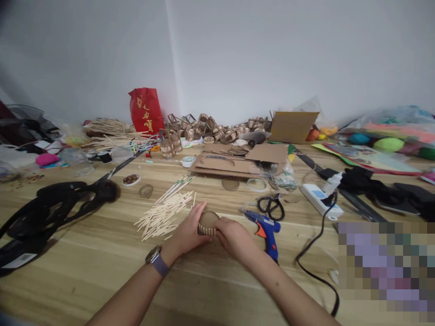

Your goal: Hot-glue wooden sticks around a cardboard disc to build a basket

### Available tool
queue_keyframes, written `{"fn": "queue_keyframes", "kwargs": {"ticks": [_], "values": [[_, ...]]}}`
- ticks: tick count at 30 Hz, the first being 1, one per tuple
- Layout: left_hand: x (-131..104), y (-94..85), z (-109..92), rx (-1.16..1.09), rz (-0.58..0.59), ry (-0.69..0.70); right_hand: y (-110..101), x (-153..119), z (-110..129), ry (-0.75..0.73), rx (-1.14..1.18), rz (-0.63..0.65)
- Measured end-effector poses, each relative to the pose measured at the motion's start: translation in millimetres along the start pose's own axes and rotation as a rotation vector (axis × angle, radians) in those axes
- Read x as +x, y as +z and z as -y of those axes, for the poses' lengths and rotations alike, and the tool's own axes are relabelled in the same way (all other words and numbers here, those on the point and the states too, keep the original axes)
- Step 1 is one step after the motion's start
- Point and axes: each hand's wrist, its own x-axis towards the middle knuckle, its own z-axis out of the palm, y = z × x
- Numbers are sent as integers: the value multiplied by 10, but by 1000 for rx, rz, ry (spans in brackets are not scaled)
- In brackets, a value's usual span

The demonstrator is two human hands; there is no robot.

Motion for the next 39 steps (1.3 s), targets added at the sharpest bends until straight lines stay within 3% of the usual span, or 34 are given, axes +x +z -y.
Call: {"fn": "queue_keyframes", "kwargs": {"ticks": [5,12,26,39], "values": [[-3,5,14,1,-9,10,36,16,-76,-47,-76,-23],[0,5,13,2,-16,9,48,6,-116,-176,-389,-96],[9,-17,-44,-33,-18,-10,83,-10,-154,-273,-463,-279],[5,-18,-47,-19,-11,-30,84,-9,-142,-273,-478,-265]]}}
